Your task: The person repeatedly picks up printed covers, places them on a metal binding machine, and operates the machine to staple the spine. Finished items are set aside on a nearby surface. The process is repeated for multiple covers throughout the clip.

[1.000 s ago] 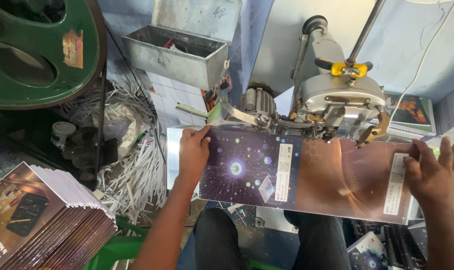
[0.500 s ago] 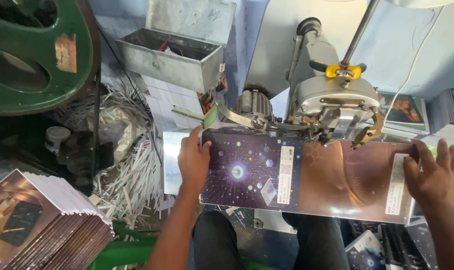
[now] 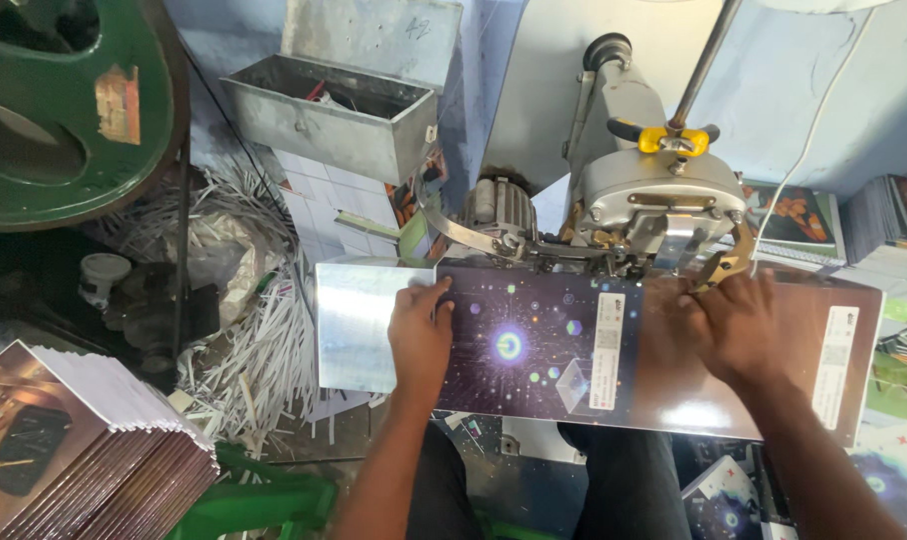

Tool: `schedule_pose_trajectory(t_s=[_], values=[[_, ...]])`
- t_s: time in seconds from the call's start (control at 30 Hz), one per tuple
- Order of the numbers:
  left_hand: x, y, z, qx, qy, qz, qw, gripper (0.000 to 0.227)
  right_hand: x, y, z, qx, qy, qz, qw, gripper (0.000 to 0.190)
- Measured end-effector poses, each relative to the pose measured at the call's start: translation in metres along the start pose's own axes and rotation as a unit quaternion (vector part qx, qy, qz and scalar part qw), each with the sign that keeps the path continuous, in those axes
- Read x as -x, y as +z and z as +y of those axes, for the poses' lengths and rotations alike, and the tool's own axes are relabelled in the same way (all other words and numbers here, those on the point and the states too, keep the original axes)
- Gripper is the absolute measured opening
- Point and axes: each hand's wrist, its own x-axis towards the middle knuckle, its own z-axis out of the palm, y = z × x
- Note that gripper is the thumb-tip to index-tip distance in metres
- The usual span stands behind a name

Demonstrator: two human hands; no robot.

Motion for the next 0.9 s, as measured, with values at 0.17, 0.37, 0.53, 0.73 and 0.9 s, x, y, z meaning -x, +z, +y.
schedule_pose_trajectory(t_s=[0.17,0.37,0.53,0.73,0.9], values=[[0.006,0.006,0.008,0.008,0.003,-0.023,1.0,0.036,-0.002,-0.003,-0.009,-0.017,0.035,0.01,0.999,0.034],[0.008,0.012,0.017,0.02,0.0,-0.022,1.0,0.039,0.003,-0.003,0.002,-0.028,0.031,0.019,0.999,0.043],[0.008,0.01,0.019,0.018,-0.03,-0.043,0.998,0.039,0.007,0.002,0.007,-0.016,0.037,0.0,0.999,0.045],[0.008,0.011,0.019,0.007,-0.032,-0.048,0.998,0.037,0.006,0.003,0.006,-0.013,0.04,0.003,0.999,0.044],[0.01,0.016,0.019,0.004,0.0,-0.036,0.999,0.036,-0.006,-0.003,-0.012,0.027,0.057,-0.034,0.997,0.04]])
